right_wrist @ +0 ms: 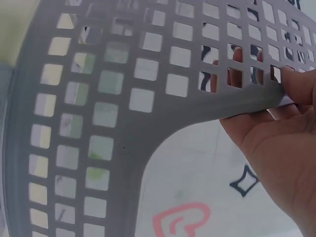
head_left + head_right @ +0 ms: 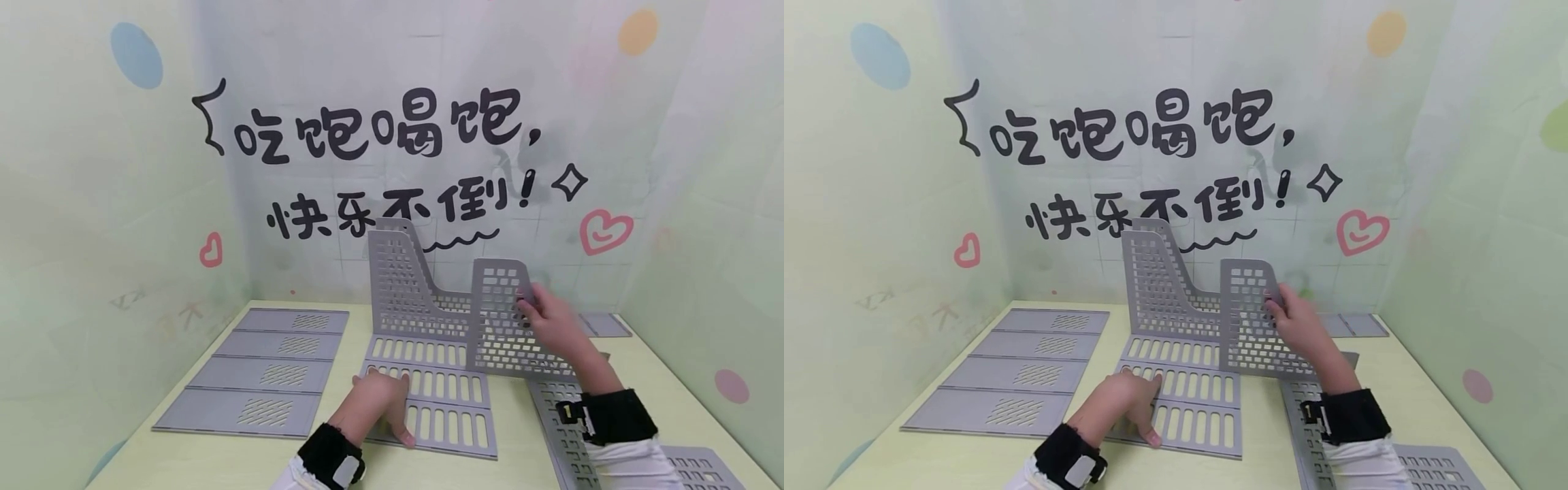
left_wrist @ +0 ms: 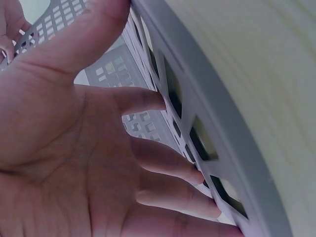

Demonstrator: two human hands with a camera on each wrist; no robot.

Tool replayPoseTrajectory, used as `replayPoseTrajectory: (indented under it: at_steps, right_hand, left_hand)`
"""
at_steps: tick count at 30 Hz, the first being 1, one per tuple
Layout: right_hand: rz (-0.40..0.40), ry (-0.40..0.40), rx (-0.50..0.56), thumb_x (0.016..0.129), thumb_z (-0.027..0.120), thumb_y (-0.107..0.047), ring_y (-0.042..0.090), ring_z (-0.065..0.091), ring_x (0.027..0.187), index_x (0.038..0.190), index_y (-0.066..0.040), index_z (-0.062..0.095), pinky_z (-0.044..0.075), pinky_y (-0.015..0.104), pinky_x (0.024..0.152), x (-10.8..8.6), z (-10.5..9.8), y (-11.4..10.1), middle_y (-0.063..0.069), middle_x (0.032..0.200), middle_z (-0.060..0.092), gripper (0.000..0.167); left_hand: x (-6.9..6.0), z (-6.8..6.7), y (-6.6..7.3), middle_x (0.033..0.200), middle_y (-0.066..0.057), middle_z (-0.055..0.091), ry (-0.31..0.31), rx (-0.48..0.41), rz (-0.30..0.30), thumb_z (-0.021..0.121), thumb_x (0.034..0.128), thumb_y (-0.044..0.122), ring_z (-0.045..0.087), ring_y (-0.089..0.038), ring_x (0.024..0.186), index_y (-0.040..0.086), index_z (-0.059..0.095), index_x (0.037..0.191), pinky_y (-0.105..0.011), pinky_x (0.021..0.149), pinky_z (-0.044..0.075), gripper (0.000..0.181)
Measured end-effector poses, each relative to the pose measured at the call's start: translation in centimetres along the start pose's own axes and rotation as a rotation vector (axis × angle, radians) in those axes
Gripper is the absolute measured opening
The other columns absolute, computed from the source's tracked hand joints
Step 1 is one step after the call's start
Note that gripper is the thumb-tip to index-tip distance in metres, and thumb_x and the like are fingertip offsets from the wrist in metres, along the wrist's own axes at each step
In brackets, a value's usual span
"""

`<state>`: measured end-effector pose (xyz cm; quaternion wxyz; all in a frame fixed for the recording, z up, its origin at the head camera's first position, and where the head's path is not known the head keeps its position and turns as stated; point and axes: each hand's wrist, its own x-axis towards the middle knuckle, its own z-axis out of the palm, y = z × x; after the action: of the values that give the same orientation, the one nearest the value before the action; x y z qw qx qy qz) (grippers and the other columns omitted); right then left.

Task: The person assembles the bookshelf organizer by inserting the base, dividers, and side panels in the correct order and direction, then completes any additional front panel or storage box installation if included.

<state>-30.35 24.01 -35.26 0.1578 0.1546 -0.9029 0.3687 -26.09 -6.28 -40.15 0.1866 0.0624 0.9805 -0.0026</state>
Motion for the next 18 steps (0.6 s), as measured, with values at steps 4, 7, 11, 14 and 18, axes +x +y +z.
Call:
replayPoseTrajectory:
  at_steps: [4,7,11,14,18]
  right_hand:
    - [0.002,-0.053,0.039,0.115,0.045,-0.018,0.023,0.052,0.081,0.124,0.000,0.050,0.044,0.032,0.069,0.3,1.0,-0.6,0.018,0.100,0.062,0.020]
    - [0.021,-0.098,0.022,0.114,0.050,-0.022,0.027,0.063,0.093,0.126,0.000,0.052,0.055,0.038,0.077,0.3,0.6,-0.6,0.018,0.107,0.066,0.025]
    - [0.022,-0.190,-0.070,0.106,0.066,-0.018,0.036,0.071,0.109,0.125,0.003,0.065,0.063,0.051,0.091,-0.2,-1.4,0.8,0.019,0.114,0.072,0.028]
    - [0.039,-0.266,-0.163,0.099,0.074,-0.014,0.038,0.073,0.105,0.119,0.005,0.073,0.063,0.054,0.088,-0.8,-3.3,2.4,0.020,0.112,0.076,0.028]
    - [0.106,-0.347,-0.247,0.092,0.080,-0.014,0.037,0.074,0.102,0.115,0.005,0.077,0.064,0.052,0.084,-1.6,-5.3,4.7,0.020,0.110,0.078,0.030]
  left_hand:
    - [0.0,0.0,0.0,0.160,-0.016,0.055,-0.001,0.010,0.000,0.096,0.0664,0.058,0.032,-0.050,0.159,0.020,0.044,0.163,-0.073,0.127,0.028,0.116]
    - [-0.1,0.0,0.0,0.160,-0.016,0.055,-0.001,0.012,0.003,0.096,0.0663,0.058,0.033,-0.049,0.159,0.020,0.044,0.163,-0.073,0.127,0.028,0.116]
    - [-0.1,0.1,0.0,0.160,-0.017,0.055,0.003,0.010,0.007,0.096,0.0659,0.058,0.033,-0.050,0.158,0.020,0.044,0.163,-0.074,0.127,0.028,0.116]
    - [-0.1,0.1,0.0,0.160,-0.017,0.054,0.002,0.012,0.008,0.096,0.0661,0.058,0.032,-0.051,0.159,0.019,0.043,0.163,-0.074,0.127,0.028,0.117]
    - [-0.1,0.0,0.0,0.160,-0.017,0.054,-0.002,0.018,0.010,0.095,0.0666,0.058,0.031,-0.051,0.159,0.019,0.043,0.164,-0.074,0.127,0.028,0.117]
